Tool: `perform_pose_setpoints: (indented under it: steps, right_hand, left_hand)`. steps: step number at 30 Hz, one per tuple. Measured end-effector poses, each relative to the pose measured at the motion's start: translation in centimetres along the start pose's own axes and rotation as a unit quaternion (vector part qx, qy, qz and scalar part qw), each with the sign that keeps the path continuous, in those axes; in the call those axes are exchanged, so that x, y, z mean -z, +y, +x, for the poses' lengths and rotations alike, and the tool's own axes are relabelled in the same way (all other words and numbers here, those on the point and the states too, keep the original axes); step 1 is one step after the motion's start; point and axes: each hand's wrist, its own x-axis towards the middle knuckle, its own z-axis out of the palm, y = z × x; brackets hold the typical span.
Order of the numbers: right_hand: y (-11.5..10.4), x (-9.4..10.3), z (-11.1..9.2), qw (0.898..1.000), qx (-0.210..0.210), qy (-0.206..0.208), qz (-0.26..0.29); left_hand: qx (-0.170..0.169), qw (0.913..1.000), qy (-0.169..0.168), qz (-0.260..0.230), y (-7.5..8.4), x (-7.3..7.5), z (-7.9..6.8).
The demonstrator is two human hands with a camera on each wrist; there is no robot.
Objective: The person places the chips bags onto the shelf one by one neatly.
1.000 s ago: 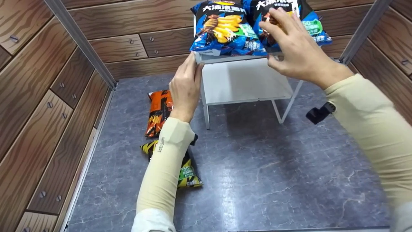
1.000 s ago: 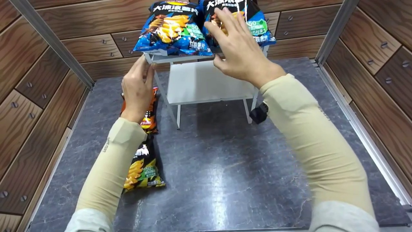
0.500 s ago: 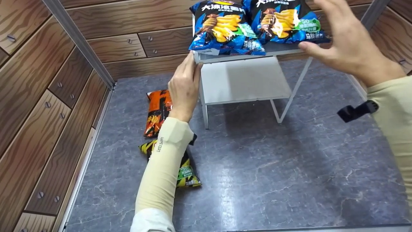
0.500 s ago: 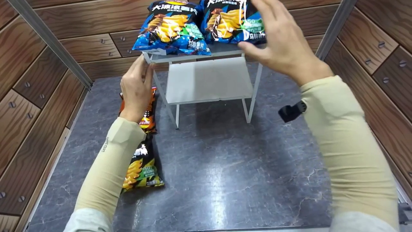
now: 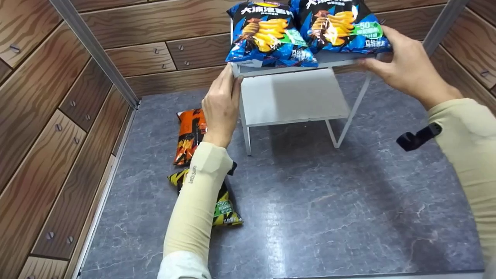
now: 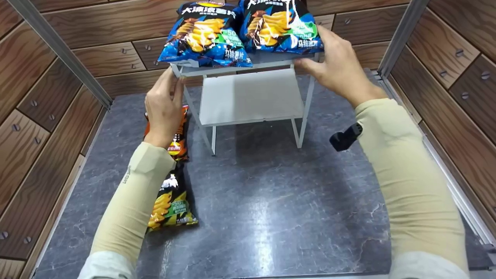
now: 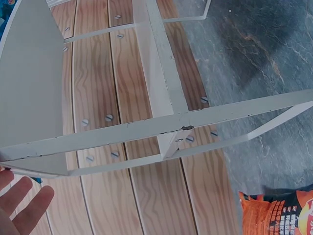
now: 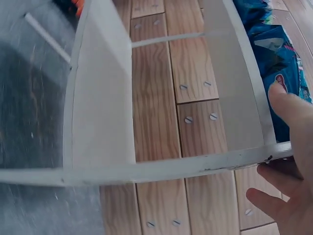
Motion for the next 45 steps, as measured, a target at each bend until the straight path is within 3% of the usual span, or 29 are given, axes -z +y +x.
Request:
perform_pose_setpoints:
  steps: [6,18,22,28,37,45]
  right_hand:
    - [0.7,-0.5,-0.2,1.0,-0.005,0.001,0.008]
    - [0.9,-1.1,-0.1,0.998,0.032,0.039,-0.035]
    - [0.8,-1.2,0.0,0.998,0.037,0.049,-0.032]
    - [0.8,-1.3,0.0,0.997,0.042,0.053,-0.035]
    - [0.9,-1.2,-0.1,0.996,0.055,0.053,-0.042]
    - [1.0,-0.9,0.2,0.994,0.069,0.053,-0.068]
  left_hand:
    - [0.0,1.0,-0.001,-0.004,0.1,0.1,0.1]
    - [0.006,0.9999,-0.015,-0.004,0.0,0.2,0.0]
    - [0.008,0.999,-0.042,-0.014,-0.1,0.5,-0.1]
    - [0.003,0.9933,-0.112,-0.029,-0.5,1.3,-0.6]
    - [-0.017,0.9874,-0.157,0.017,-2.8,3.3,-3.2]
    - [-0.059,0.9845,-0.164,0.02,-4.9,4.9,-6.3]
